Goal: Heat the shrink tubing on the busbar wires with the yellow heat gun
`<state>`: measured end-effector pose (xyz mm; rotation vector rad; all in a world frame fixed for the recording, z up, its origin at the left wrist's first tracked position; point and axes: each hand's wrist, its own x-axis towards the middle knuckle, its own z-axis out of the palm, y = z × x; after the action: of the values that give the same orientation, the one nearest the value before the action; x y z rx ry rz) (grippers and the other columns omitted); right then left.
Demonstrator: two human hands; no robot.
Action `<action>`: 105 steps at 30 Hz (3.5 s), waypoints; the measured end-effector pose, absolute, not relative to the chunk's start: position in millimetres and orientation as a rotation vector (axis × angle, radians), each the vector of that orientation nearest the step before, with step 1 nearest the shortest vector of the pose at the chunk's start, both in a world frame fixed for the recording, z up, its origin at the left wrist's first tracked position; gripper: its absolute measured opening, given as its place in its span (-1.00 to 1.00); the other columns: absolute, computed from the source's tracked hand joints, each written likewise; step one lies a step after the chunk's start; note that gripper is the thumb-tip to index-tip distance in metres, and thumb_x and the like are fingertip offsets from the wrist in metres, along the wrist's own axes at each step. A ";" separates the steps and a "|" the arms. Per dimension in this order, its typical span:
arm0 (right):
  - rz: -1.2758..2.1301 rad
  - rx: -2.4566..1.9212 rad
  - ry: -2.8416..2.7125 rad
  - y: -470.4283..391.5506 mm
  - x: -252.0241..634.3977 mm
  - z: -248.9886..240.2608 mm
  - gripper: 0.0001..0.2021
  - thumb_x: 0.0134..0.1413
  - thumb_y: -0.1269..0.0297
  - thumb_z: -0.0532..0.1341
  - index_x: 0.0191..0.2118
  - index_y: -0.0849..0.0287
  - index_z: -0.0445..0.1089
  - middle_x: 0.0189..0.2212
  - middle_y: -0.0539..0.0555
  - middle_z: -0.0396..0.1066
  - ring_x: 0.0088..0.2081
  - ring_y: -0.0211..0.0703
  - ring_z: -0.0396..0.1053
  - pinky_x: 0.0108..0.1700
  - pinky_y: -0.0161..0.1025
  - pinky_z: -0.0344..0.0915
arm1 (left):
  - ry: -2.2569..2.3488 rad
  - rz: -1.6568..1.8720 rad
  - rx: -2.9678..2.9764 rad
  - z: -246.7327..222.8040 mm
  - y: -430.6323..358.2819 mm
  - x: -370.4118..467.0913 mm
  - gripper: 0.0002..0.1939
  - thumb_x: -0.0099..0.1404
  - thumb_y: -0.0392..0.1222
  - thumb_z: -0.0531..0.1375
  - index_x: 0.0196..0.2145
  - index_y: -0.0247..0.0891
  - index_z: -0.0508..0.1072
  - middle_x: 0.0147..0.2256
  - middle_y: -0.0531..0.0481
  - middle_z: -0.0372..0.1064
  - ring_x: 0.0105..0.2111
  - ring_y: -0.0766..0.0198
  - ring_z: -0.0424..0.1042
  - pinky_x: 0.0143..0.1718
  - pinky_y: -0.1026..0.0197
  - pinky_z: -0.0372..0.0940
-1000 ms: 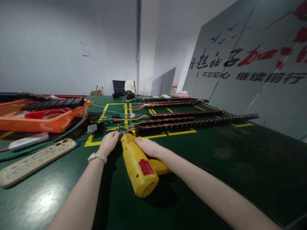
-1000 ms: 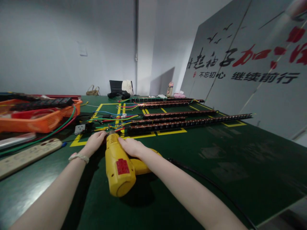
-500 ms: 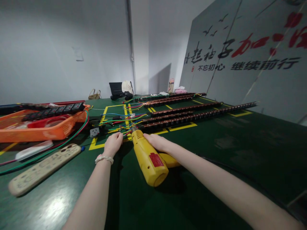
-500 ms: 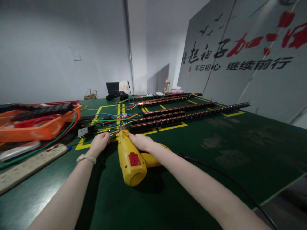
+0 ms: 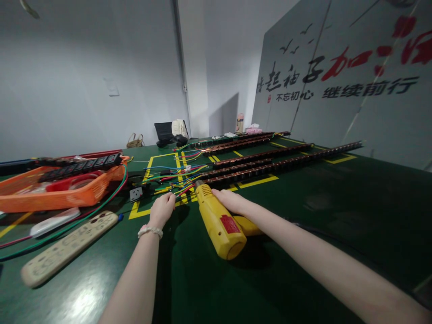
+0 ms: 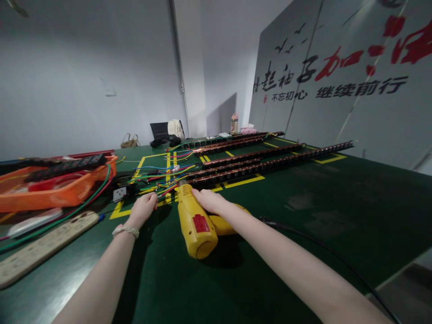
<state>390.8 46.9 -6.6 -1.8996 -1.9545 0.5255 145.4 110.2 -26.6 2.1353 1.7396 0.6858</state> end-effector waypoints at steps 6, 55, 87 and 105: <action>0.507 -1.866 -2.066 46.9 384.2 -3.1 -0.47 0.25 -0.04 -0.20 0.03 0.13 0.33 -0.11 0.20 0.42 -0.13 0.05 0.37 -0.17 -0.17 0.22 | 1.761 0.682 2.138 -23.5 106.7 148.1 -0.65 0.22 -0.08 -0.14 -0.62 -0.19 0.24 -0.55 0.00 0.32 -0.47 0.21 0.28 -0.51 0.25 0.00; 0.704 -1.819 -2.050 38.4 349.2 14.0 -0.30 0.20 -0.16 -0.26 -0.05 0.27 0.41 -0.09 0.31 0.41 -0.07 0.16 0.36 -0.07 -0.05 0.24 | 1.793 0.720 2.243 -34.0 115.5 146.7 -0.60 0.27 0.10 -0.13 -0.48 -0.16 0.34 -0.42 -0.03 0.43 -0.37 0.18 0.39 -0.43 0.27 0.13; 0.494 -1.922 -2.045 37.7 387.5 11.0 -0.34 0.27 -0.05 -0.33 -0.07 0.22 0.40 -0.11 0.26 0.42 -0.12 0.08 0.37 -0.15 -0.16 0.21 | 2.036 0.831 1.951 -31.4 110.2 155.3 -0.55 0.08 0.22 0.08 -0.35 -0.18 0.52 -0.29 -0.15 0.50 -0.24 -0.04 0.44 -0.45 0.18 0.17; 0.511 -1.802 -2.155 47.4 335.8 11.4 -0.34 0.25 -0.07 -0.31 -0.05 0.24 0.39 -0.11 0.26 0.42 -0.10 0.07 0.38 -0.12 -0.13 0.23 | 1.522 1.198 2.032 -45.8 126.7 142.5 -0.67 0.15 0.05 0.07 -0.40 -0.28 0.42 -0.44 -0.06 0.44 -0.42 0.23 0.39 -0.39 0.26 0.23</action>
<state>335.8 47.4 11.4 -1.8020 -2.1552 0.5108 142.5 126.7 -45.8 2.0323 1.5217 1.1977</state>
